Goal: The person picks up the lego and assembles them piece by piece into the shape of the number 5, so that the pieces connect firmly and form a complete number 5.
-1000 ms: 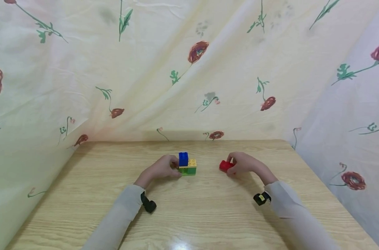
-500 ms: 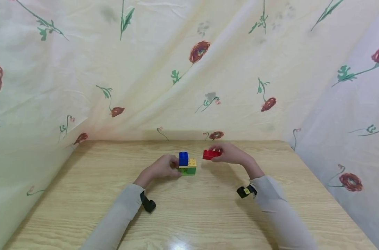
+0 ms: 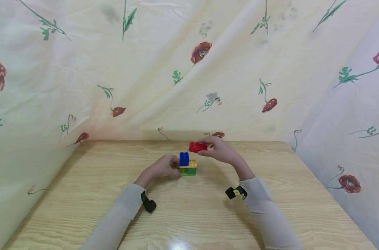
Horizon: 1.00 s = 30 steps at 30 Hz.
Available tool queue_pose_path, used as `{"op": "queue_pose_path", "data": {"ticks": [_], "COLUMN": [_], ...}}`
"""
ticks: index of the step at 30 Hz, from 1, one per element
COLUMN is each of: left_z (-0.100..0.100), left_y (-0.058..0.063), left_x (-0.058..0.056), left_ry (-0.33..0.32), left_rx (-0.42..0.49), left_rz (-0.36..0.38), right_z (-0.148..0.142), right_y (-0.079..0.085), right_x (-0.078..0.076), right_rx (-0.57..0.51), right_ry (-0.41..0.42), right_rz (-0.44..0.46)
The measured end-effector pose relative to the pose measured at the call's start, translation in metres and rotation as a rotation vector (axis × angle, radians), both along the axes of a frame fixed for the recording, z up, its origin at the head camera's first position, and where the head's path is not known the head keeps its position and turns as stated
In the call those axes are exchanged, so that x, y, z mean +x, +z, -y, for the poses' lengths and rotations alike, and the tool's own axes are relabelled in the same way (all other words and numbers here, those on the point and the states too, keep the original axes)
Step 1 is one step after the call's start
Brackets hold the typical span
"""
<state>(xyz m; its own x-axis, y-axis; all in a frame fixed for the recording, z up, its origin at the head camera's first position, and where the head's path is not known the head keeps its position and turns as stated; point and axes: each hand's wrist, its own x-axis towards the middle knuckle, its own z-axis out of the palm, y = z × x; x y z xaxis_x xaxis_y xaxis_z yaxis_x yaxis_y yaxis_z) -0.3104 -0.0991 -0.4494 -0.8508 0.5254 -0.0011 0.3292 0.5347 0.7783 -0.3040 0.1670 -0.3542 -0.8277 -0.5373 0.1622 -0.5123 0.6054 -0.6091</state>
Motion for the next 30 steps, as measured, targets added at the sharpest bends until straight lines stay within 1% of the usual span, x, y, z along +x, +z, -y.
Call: {"op": "queue_pose_path", "data": {"ticks": [6,12,15,21,30], "left_z": [-0.001,-0.001,-0.001,-0.001,0.001], "left_y": [-0.002,0.001,0.002,0.002,0.000], "left_x": [-0.001,-0.001,-0.002,-0.003,-0.002], "left_ry": [-0.016,-0.013,-0.014,-0.011,-0.004], "left_rx": [-0.014,-0.010,-0.008,-0.009,-0.016], "left_rz": [-0.006,-0.007,-0.014,-0.017,-0.020], "right_z": [0.003,0.006,0.008,0.009,0.013], "right_y": [-0.011,-0.013,-0.013,-0.013,-0.017], "right_x": [-0.001,-0.004,-0.005,-0.005,-0.005], "right_rx": [-0.110,-0.163,-0.172,-0.151,-0.143], "right_ry": [-0.007,0.013,0.020,0.027,0.058], "right_rz": [-0.033,-0.061,-0.064,-0.075,-0.026]}}
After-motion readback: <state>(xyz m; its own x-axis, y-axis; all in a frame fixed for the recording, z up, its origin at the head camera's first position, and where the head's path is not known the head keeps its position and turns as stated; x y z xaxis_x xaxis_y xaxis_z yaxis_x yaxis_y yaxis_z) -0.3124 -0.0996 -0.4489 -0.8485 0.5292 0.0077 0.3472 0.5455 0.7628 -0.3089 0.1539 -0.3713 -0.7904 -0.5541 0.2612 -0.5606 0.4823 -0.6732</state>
